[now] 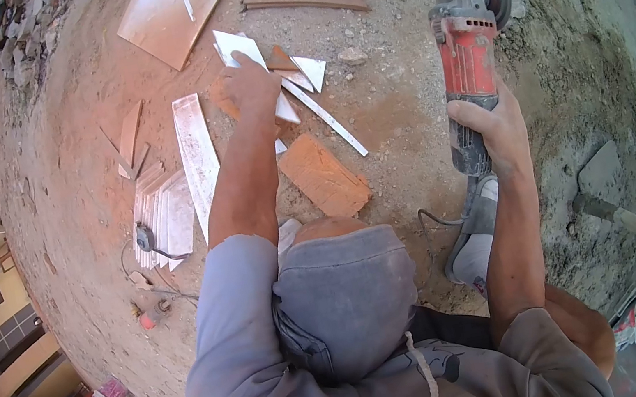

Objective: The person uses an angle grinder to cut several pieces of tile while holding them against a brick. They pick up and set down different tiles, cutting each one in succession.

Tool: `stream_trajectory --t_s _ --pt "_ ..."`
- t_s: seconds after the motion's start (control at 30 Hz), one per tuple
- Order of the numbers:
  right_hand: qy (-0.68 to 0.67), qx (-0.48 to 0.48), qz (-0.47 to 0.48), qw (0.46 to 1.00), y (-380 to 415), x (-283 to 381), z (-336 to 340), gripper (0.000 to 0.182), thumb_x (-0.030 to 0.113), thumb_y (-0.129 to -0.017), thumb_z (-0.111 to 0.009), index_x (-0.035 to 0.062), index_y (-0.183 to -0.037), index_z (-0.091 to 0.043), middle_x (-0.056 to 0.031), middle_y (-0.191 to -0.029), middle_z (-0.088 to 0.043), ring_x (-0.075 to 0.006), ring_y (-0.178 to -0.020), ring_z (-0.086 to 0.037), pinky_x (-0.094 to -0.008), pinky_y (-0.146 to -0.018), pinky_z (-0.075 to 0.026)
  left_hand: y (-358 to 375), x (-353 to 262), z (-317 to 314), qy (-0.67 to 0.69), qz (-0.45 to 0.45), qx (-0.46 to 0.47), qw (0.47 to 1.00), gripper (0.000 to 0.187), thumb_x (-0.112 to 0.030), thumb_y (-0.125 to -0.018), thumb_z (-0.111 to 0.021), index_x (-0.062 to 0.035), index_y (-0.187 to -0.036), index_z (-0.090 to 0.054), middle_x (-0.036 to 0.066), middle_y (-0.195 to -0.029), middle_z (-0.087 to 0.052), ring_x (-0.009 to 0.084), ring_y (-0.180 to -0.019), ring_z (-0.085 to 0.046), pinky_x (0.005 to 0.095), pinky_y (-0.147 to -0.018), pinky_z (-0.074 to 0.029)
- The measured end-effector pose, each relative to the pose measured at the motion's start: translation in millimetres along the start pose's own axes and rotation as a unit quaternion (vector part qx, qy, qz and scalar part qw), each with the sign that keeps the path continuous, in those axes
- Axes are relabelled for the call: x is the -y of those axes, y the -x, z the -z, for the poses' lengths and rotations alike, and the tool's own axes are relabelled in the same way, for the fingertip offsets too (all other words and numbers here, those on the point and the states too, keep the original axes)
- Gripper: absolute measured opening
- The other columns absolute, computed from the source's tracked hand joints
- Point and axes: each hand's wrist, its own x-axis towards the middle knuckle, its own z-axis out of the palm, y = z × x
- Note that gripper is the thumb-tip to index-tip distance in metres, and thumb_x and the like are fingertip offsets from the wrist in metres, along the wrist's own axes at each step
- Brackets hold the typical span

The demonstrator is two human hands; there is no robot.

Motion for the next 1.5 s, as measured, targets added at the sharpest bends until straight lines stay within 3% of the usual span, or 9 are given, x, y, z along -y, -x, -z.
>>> stream_trajectory --t_s 0.27,0.47,0.7,0.93,1.03,1.1,1.23,1.33,1.5 --pt "0.023 0.010 0.027 0.999 11.8 1.5 1.1 0.062 0.032 -0.068 -0.082 0.0008 -0.118 -0.062 -0.0031 -0.089 -0.065 -0.0119 -0.077 -0.060 -0.0282 -0.074 -0.049 54.1 44.3 6.7 0.193 -0.058 -0.021 0.979 0.096 -0.029 -0.070 -0.077 0.0005 -0.149 -0.032 0.031 -0.125 -0.059 0.0409 -0.118 -0.060 0.0483 -0.097 -0.050" --pt "0.018 0.043 0.015 0.999 33.3 -9.2 0.6 0.055 0.032 -0.071 -0.081 0.0015 -0.114 -0.064 -0.0027 -0.084 -0.065 -0.0119 -0.072 -0.060 -0.0292 -0.069 -0.049 139.6 62.8 -24.8 0.278 -0.046 -0.041 0.959 0.105 -0.031 -0.072 -0.076 -0.0012 -0.154 -0.018 0.030 -0.136 -0.046 0.0467 -0.121 -0.053 0.0501 -0.102 -0.046" --pt "0.046 0.039 0.032 0.998 52.8 -12.6 0.0 0.058 0.039 -0.068 -0.081 0.0019 -0.110 -0.066 -0.0053 -0.082 -0.067 -0.0140 -0.071 -0.063 -0.0296 -0.068 -0.049 172.3 51.2 -38.9 0.191 0.059 0.007 0.980 0.107 -0.036 -0.075 -0.076 -0.0028 -0.156 -0.014 0.033 -0.141 -0.038 0.0453 -0.123 -0.052 0.0517 -0.100 -0.047" --pt "0.060 0.031 0.067 0.995 51.1 -7.0 -0.8 0.058 0.041 -0.068 -0.081 0.0012 -0.107 -0.067 -0.0060 -0.082 -0.068 -0.0147 -0.072 -0.063 -0.0310 -0.070 -0.050 172.4 65.2 -49.4 0.176 -0.005 0.009 0.984 0.116 -0.047 -0.075 -0.079 0.0029 -0.155 -0.010 0.036 -0.141 -0.036 0.0481 -0.121 -0.053 0.0508 -0.099 -0.048" --pt "0.055 0.035 0.089 0.994 51.9 -0.7 -0.9 0.057 0.040 -0.067 -0.081 0.0003 -0.106 -0.066 -0.0060 -0.082 -0.067 -0.0146 -0.070 -0.063 -0.0304 -0.068 -0.050 151.8 90.2 -64.3 0.226 -0.124 -0.107 0.960 0.115 -0.053 -0.074 -0.081 0.0104 -0.149 -0.022 0.038 -0.137 -0.044 0.0485 -0.119 -0.055 0.0492 -0.098 -0.049" --pt "0.035 0.035 0.049 0.998 56.9 7.3 0.1 0.057 0.038 -0.066 -0.081 -0.0004 -0.106 -0.066 -0.0063 -0.081 -0.067 -0.0145 -0.069 -0.062 -0.0300 -0.066 -0.050 134.6 107.2 -19.7 0.300 -0.111 0.039 0.947 0.107 -0.056 -0.073 -0.082 0.0167 -0.139 -0.038 0.038 -0.128 -0.054 0.0463 -0.118 -0.057 0.0475 -0.099 -0.048" --pt "0.053 0.036 0.088 0.994 54.6 5.5 7.6 0.048 0.031 -0.071 -0.079 0.0031 -0.107 -0.064 -0.0026 -0.081 -0.064 -0.0112 -0.066 -0.059 -0.0282 -0.062 -0.048 72.2 161.2 87.5 0.210 -0.104 0.101 0.967 0.104 -0.065 -0.074 -0.076 0.0140 -0.137 -0.049 0.034 -0.134 -0.056 0.0389 -0.130 -0.054 0.0429 -0.109 -0.041" --pt "0.034 0.036 0.087 0.995 49.5 0.5 9.7 0.050 0.032 -0.070 -0.080 0.0026 -0.108 -0.064 -0.0026 -0.081 -0.064 -0.0114 -0.068 -0.060 -0.0288 -0.064 -0.048 51.3 167.2 155.0 0.073 -0.197 -0.110 0.971 0.086 -0.065 -0.078 -0.071 0.0127 -0.113 -0.066 0.031 -0.108 -0.069 0.0398 -0.103 -0.069 0.0451 -0.091 -0.052" --pt "0.048 0.055 0.111 0.991 45.4 -4.9 6.6 0.051 0.033 -0.070 -0.081 0.0028 -0.106 -0.063 -0.0023 -0.080 -0.064 -0.0108 -0.067 -0.060 -0.0283 -0.062 -0.048 77.4 99.7 158.2 -0.081 -0.136 0.065 0.985 0.083 -0.070 -0.076 -0.069 0.0095 -0.100 -0.072 0.027 -0.100 -0.072 0.0394 -0.097 -0.070 0.0445 -0.083 -0.054"
